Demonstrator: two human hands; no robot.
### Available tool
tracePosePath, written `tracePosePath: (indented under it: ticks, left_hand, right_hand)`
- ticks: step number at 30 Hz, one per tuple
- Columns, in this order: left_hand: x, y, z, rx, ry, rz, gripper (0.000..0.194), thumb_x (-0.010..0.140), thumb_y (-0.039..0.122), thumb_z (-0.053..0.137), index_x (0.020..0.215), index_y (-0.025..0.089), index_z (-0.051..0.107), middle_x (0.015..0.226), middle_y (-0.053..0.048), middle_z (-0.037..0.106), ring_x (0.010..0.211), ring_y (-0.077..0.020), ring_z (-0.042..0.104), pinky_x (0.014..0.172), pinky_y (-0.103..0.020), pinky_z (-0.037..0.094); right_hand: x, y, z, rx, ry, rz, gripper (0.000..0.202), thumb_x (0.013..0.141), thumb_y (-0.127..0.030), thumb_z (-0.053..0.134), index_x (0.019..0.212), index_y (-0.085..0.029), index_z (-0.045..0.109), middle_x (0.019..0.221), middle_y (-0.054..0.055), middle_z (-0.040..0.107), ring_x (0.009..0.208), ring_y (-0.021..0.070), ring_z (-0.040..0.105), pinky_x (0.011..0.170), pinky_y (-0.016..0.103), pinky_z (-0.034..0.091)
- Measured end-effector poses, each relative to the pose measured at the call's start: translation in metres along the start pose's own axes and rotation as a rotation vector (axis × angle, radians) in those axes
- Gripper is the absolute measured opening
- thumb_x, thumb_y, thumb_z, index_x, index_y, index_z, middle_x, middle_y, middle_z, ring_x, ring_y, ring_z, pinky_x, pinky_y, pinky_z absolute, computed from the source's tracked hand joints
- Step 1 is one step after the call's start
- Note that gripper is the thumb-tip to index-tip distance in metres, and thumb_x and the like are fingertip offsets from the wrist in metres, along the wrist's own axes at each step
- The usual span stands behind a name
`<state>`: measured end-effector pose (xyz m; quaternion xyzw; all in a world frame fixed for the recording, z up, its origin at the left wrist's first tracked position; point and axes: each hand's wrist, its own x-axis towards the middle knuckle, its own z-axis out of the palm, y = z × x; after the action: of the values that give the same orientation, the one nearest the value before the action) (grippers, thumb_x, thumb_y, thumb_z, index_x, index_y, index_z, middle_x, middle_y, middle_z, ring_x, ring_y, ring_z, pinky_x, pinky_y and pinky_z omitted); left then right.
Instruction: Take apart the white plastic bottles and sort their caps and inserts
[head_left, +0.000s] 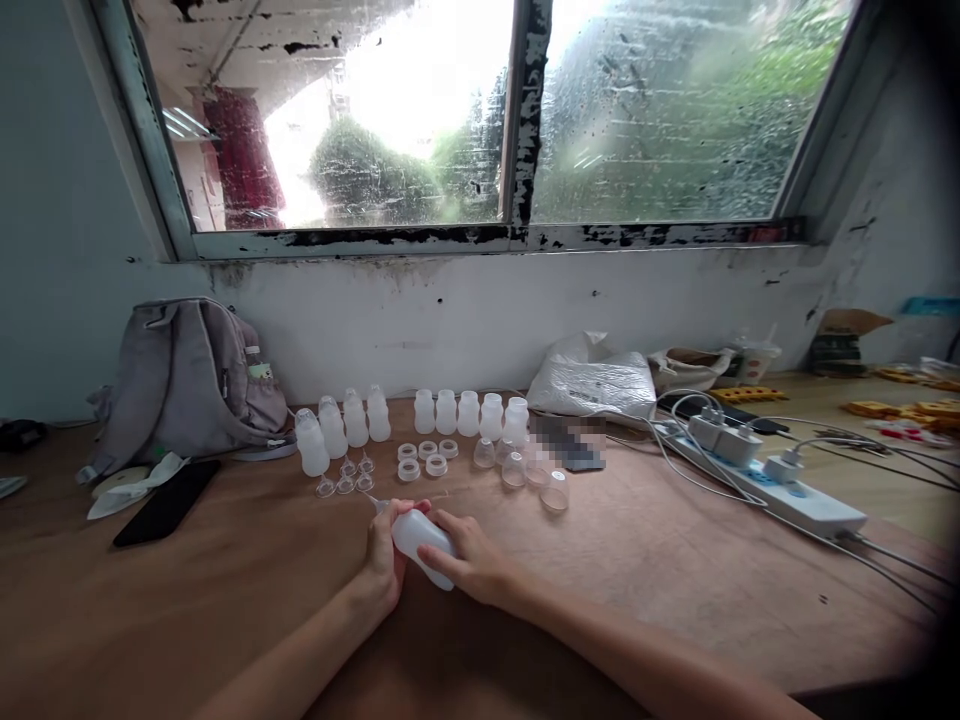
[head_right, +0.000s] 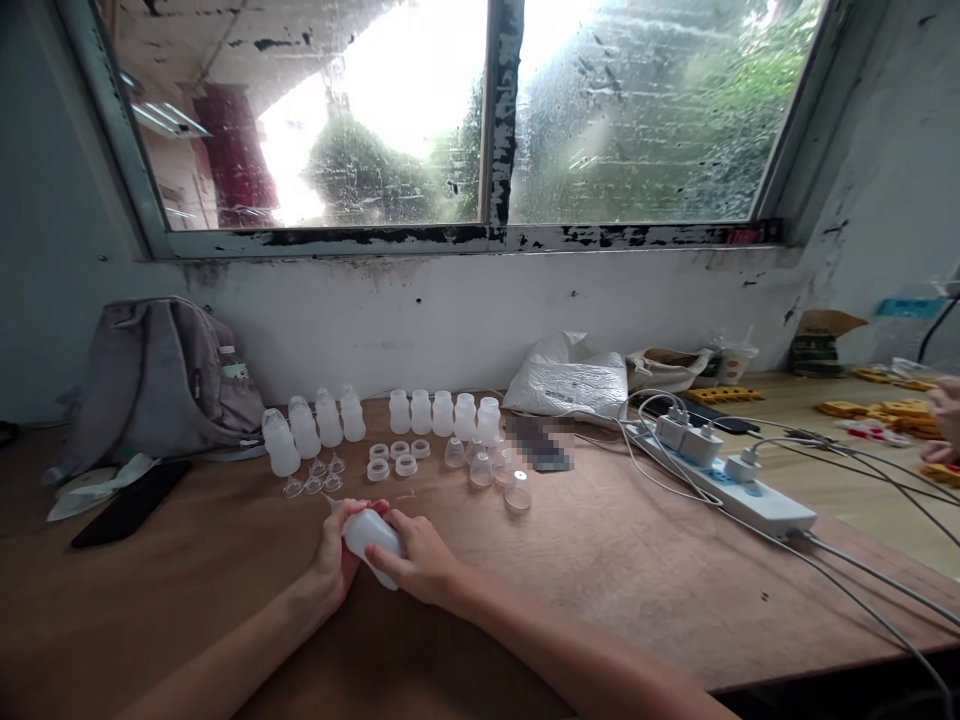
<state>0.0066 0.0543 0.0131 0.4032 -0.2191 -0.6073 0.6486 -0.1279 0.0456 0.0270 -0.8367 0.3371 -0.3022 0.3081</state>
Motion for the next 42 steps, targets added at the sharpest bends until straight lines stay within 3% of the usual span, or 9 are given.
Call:
tracePosePath:
  ticks: [6,11,15,20,23,27,32,38,42]
  left_hand:
    - [-0.008,0.006,0.007,-0.02,-0.022,0.017,0.014,0.064,0.027,0.055,0.068,0.015,0.057,0.081,-0.005,0.065,0.074,-0.0189,0.06,0.065,-0.027,0.047]
    - [-0.009,0.005,0.009,-0.02,0.0,0.023,0.016,0.064,0.029,0.055,0.07,0.014,0.055,0.082,-0.006,0.065,0.069,-0.019,0.06,0.053,-0.025,0.045]
    - [-0.005,0.007,0.007,-0.06,-0.092,0.058,0.019,0.068,0.03,0.057,0.078,0.015,0.055,0.089,-0.007,0.063,0.079,-0.0193,0.059,0.06,-0.025,0.047]
    - [0.001,0.008,0.007,-0.123,-0.122,0.0,0.031,0.068,0.037,0.062,0.089,0.015,0.054,0.094,-0.008,0.061,0.08,-0.0191,0.06,0.07,-0.029,0.047]
    - [0.003,0.005,0.006,-0.05,-0.062,-0.002,0.03,0.065,0.036,0.065,0.083,0.014,0.055,0.085,-0.008,0.063,0.074,-0.0186,0.06,0.068,-0.029,0.047]
    - [0.005,0.001,0.003,0.045,0.005,0.016,0.019,0.064,0.03,0.062,0.069,0.012,0.057,0.073,-0.007,0.064,0.066,-0.0165,0.059,0.064,-0.027,0.047]
    - [0.008,0.0,0.0,0.017,-0.009,-0.047,0.017,0.064,0.03,0.057,0.063,0.013,0.057,0.069,-0.005,0.063,0.063,-0.0163,0.059,0.065,-0.029,0.046]
    - [0.001,0.012,0.005,0.05,-0.221,0.097,0.025,0.066,0.033,0.063,0.082,0.016,0.057,0.088,-0.006,0.063,0.082,-0.0195,0.058,0.073,-0.029,0.044]
    - [-0.005,0.015,0.009,0.17,-0.345,0.177,0.031,0.066,0.032,0.065,0.091,0.016,0.055,0.09,-0.008,0.062,0.085,-0.0204,0.057,0.073,-0.028,0.042]
  right_hand:
    - [0.005,0.0,0.006,0.831,-0.107,0.489,0.031,0.073,-0.044,0.042,0.077,-0.014,0.05,0.052,-0.002,0.047,0.039,0.0082,0.04,0.032,0.018,0.019]
    - [0.009,0.007,0.01,1.068,-0.269,0.61,0.041,0.075,-0.048,0.03,0.077,-0.012,0.05,0.047,0.001,0.048,0.034,0.0085,0.038,0.03,0.017,0.015]
    - [0.009,0.007,0.005,0.873,-0.236,0.457,0.046,0.078,-0.052,0.026,0.08,-0.013,0.051,0.049,0.0,0.048,0.035,0.0077,0.035,0.032,0.018,0.018]
    - [0.004,0.007,0.001,0.065,0.084,0.026,0.038,0.073,-0.046,0.049,0.095,-0.016,0.052,0.087,0.007,0.059,0.074,0.0178,0.053,0.06,0.025,0.038]
    - [0.0,0.007,0.002,-0.154,0.072,-0.075,0.034,0.077,-0.041,0.046,0.102,-0.018,0.049,0.091,0.007,0.059,0.076,0.0193,0.054,0.067,0.028,0.037]
    - [-0.002,0.0,0.003,-0.079,0.023,0.005,0.027,0.08,-0.041,0.043,0.09,-0.018,0.052,0.079,0.004,0.059,0.07,0.0175,0.053,0.062,0.026,0.037]
    - [0.0,-0.009,-0.002,0.107,-0.027,0.085,0.026,0.08,-0.038,0.044,0.091,-0.017,0.055,0.085,0.004,0.059,0.079,0.018,0.053,0.066,0.026,0.04]
    - [0.0,-0.006,-0.002,0.144,0.028,0.08,0.028,0.082,-0.041,0.041,0.098,-0.019,0.05,0.091,0.003,0.058,0.083,0.0177,0.052,0.075,0.03,0.04]
    - [0.004,0.001,-0.003,0.149,0.078,-0.013,0.034,0.085,-0.037,0.037,0.115,-0.021,0.038,0.105,0.005,0.052,0.095,0.0165,0.049,0.084,0.03,0.038]
